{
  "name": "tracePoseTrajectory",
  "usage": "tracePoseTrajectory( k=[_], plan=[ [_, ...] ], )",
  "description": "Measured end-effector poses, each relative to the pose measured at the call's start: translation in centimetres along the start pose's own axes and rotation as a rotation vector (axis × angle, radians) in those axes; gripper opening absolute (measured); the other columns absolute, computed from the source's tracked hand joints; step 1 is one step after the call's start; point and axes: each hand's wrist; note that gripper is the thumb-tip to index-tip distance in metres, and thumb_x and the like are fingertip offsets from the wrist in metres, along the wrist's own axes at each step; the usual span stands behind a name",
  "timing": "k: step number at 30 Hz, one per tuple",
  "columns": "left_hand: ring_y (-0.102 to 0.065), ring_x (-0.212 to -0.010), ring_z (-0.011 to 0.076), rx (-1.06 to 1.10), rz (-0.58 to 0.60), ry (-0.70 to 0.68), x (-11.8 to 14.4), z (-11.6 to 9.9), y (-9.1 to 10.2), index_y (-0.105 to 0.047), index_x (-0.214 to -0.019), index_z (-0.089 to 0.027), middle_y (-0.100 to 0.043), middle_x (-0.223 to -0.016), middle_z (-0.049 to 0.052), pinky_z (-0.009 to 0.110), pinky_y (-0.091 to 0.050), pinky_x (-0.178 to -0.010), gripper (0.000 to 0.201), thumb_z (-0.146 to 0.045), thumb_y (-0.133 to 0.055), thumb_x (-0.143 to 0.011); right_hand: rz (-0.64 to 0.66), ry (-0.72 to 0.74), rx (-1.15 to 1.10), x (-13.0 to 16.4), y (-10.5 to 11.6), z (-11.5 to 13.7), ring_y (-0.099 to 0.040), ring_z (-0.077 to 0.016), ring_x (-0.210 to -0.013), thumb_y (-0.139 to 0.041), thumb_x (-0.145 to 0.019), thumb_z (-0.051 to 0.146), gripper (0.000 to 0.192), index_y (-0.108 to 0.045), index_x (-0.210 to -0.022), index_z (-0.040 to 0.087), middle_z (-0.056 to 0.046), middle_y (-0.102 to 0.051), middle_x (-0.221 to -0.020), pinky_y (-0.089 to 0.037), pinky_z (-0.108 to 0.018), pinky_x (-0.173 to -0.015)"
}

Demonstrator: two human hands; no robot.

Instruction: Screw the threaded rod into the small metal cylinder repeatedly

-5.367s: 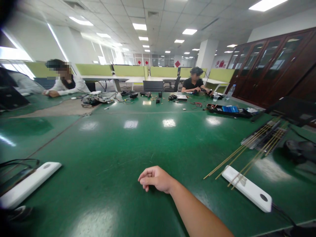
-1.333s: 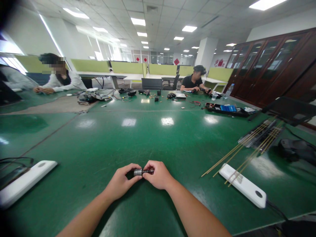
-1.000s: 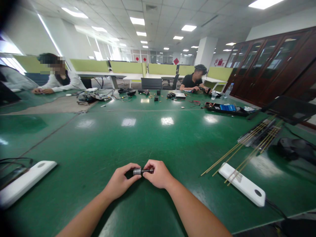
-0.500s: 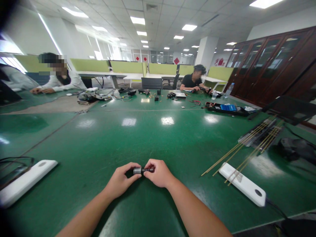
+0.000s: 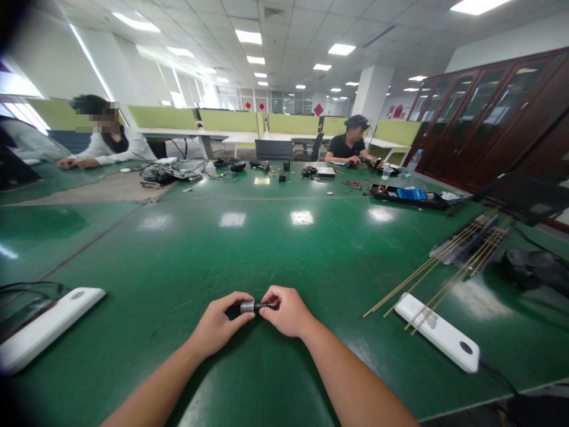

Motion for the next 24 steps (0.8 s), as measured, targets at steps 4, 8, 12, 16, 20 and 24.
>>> tracePoseTrajectory(
  k=[4,8,12,16,20,24],
  plan=[
    [-0.065,-0.096,0.0195,0.009,-0.006,0.004,0.01,0.05,0.03,-0.067,-0.109,-0.026,-0.070,-0.105,0.001,0.031,-0.051,-0.088,0.023,-0.029,-0.069,-0.087,-0.009,-0.004,-0.012,0.00,0.04,-0.14,-0.055,-0.0117,-0.064,-0.068,-0.079,0.020,0.009,-0.067,-0.087,0.018,0.001,-0.064,-0.074,-0.041,-0.022,-0.058],
    [-0.065,-0.097,0.0207,0.013,-0.012,0.001,0.05,0.04,0.00,-0.068,-0.109,-0.025,-0.070,-0.105,0.003,0.032,-0.051,-0.088,0.024,-0.029,-0.069,-0.086,-0.008,-0.005,-0.001,0.01,0.00,-0.26,-0.055,-0.0116,-0.063,-0.069,-0.078,0.020,0.011,-0.066,-0.088,0.018,0.002,-0.064,-0.073,-0.040,-0.022,-0.058],
    [-0.065,-0.095,0.0201,0.018,-0.010,0.003,0.05,0.10,-0.03,-0.068,-0.109,-0.026,-0.070,-0.104,0.002,0.031,-0.051,-0.087,0.023,-0.029,-0.069,-0.086,-0.002,-0.006,0.002,0.00,-0.06,-0.40,-0.056,-0.0120,-0.064,-0.073,-0.075,0.020,0.016,-0.065,-0.088,0.018,0.002,-0.064,-0.074,-0.041,-0.022,-0.058],
    [-0.065,-0.096,0.0200,0.024,-0.016,0.005,0.04,0.27,-0.05,-0.067,-0.110,-0.026,-0.070,-0.105,0.001,0.031,-0.050,-0.088,0.024,-0.029,-0.070,-0.086,-0.010,-0.010,-0.003,-0.04,0.01,-0.44,-0.057,-0.0122,-0.065,-0.072,-0.078,0.022,0.012,-0.065,-0.087,0.018,0.001,-0.064,-0.075,-0.041,-0.022,-0.059],
    [-0.065,-0.095,0.0195,0.030,-0.019,0.005,0.02,0.28,0.00,-0.067,-0.110,-0.026,-0.070,-0.104,0.001,0.031,-0.050,-0.087,0.023,-0.030,-0.069,-0.087,-0.009,-0.021,-0.015,-0.04,0.13,-0.37,-0.055,-0.0118,-0.064,-0.072,-0.078,0.024,0.013,-0.064,-0.088,0.018,0.002,-0.064,-0.074,-0.041,-0.022,-0.058],
    [-0.065,-0.095,0.0187,0.035,-0.021,0.004,-0.02,0.22,0.04,-0.066,-0.110,-0.027,-0.069,-0.104,0.000,0.030,-0.050,-0.087,0.023,-0.030,-0.069,-0.088,-0.008,-0.032,-0.031,-0.05,0.17,-0.29,-0.054,-0.0115,-0.063,-0.072,-0.079,0.025,0.013,-0.064,-0.088,0.018,0.002,-0.062,-0.073,-0.040,-0.022,-0.057]
  ],
)
Point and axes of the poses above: each hand's wrist, its own x-axis away from the middle knuckle, its own y-axis out of the back of the hand, z = x × y
